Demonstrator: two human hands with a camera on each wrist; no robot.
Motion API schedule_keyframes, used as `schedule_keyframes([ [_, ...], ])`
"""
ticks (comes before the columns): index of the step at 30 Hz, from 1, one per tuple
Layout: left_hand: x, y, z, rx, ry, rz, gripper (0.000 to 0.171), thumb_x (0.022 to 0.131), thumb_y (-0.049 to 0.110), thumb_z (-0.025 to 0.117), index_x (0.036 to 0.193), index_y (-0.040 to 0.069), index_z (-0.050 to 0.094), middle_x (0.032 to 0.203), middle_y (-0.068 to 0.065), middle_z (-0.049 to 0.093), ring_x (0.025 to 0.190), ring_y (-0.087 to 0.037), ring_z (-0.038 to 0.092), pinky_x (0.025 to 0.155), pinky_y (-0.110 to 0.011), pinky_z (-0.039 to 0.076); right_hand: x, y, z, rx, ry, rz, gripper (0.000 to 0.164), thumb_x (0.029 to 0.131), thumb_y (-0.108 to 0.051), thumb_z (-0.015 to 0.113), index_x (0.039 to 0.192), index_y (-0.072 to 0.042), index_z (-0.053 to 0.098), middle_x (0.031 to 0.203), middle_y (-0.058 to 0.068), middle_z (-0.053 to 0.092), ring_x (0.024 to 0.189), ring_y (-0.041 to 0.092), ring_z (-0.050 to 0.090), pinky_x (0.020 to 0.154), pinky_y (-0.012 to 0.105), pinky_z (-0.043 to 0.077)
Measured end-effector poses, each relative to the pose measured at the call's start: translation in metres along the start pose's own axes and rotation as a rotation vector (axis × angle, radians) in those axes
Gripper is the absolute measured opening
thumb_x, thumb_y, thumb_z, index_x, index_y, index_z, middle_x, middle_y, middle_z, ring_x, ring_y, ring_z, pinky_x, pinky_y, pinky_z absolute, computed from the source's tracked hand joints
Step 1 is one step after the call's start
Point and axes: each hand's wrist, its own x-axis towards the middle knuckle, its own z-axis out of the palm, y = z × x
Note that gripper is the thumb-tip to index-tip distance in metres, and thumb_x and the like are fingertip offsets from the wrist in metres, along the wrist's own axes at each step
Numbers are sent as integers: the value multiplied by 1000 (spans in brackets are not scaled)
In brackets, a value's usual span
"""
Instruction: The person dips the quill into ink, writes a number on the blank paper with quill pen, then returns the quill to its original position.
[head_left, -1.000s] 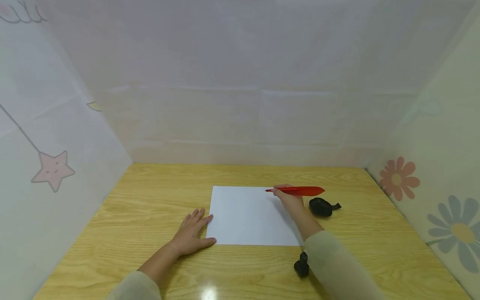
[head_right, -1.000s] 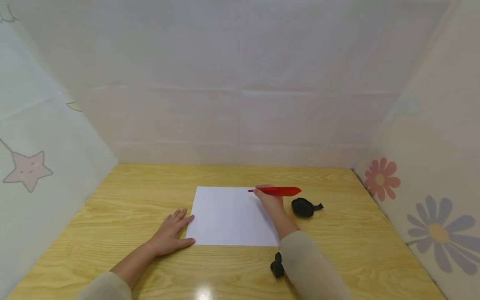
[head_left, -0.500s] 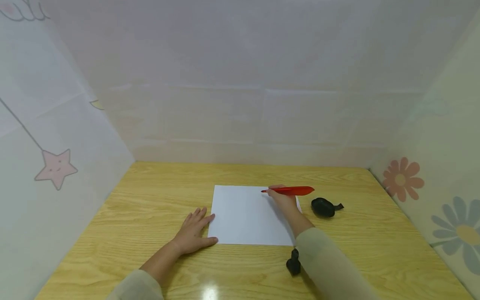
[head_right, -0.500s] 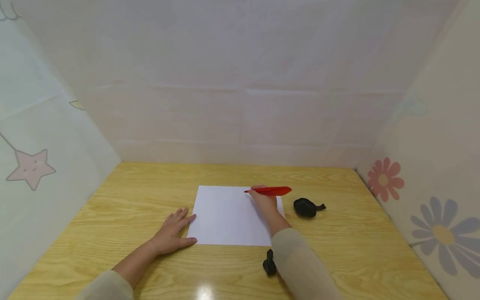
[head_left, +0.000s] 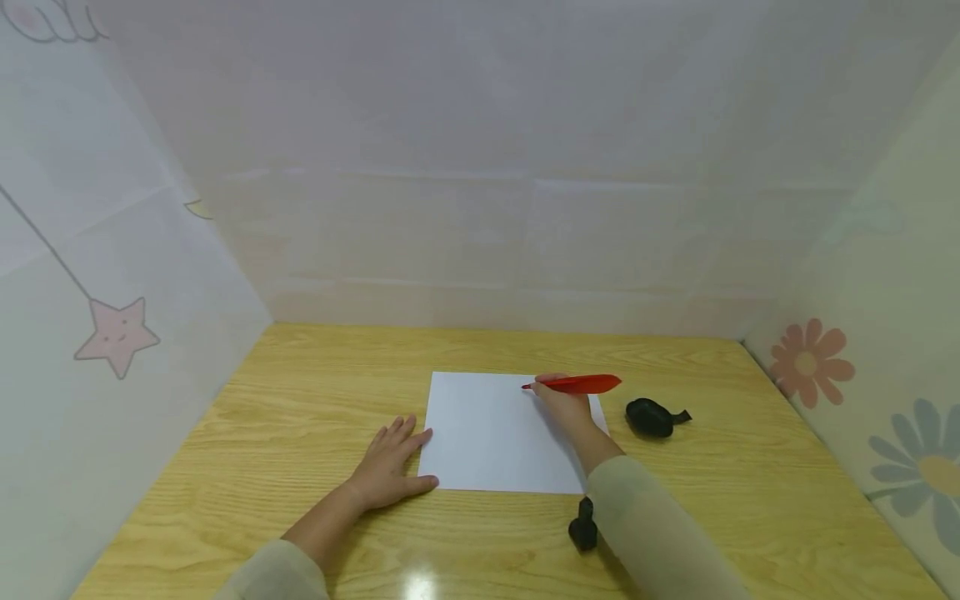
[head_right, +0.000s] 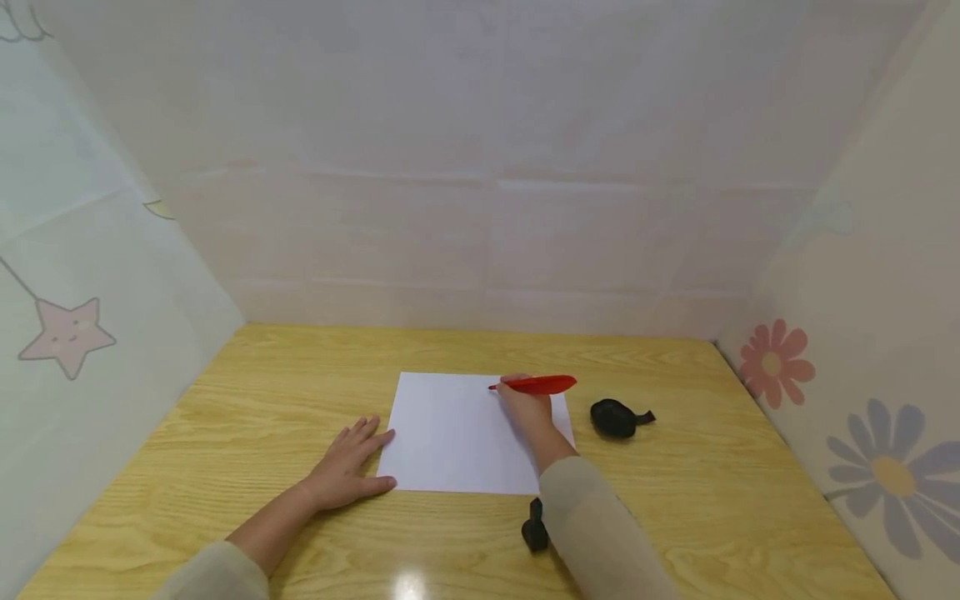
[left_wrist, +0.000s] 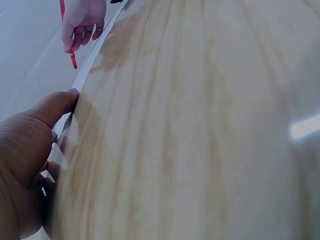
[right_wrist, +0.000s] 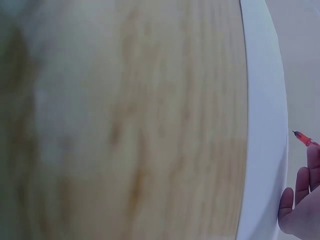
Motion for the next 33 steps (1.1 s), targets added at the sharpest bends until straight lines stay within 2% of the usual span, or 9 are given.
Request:
schedule_keyframes([
  [8, 0, 2, 0, 1, -4, -2, 76, 87, 45, 70, 145, 4, 45, 159, -26, 23, 150, -45, 15, 121, -62, 8, -6, -2, 1, 48, 3, -1, 28, 92, -18, 67, 117, -4, 65, 127, 14, 61, 119, 28, 52, 107, 41, 44],
  [15, 0, 4, -1, 13, 5, 1, 75, 86, 44, 71, 145, 4, 46, 158, -27, 25, 149, -45, 16, 121, -62, 10, -5, -1, 0, 14, -7, -4, 29, 93, -19, 66, 118, -5, 66, 128, 13, 61, 119, 28, 51, 107, 41, 43],
  [20, 0, 4, -1, 15, 4, 2, 75, 87, 43, 71, 144, 4, 46, 158, -27, 25, 149, -45, 17, 121, -62, 10, -7, -2, 1, 9, 10, -6, 23, 92, -19, 67, 112, -7, 68, 121, 11, 63, 114, 27, 52, 101, 39, 46],
  [27, 0, 4, -2, 15, 5, -1, 75, 87, 44, 71, 145, 4, 46, 158, -27, 25, 149, -45, 16, 121, -62, 10, -6, -2, 1, 25, -5, 28, 27, 93, -18, 65, 117, -7, 63, 129, 14, 58, 121, 30, 48, 111, 46, 41],
  [33, -1, 4, -2, 6, 0, -5, 75, 87, 44, 71, 145, 4, 46, 159, -26, 25, 150, -44, 16, 121, -61, 9, -4, 0, 3, 30, -1, 38, 26, 93, -19, 66, 116, -7, 64, 126, 13, 58, 115, 29, 49, 105, 42, 44],
])
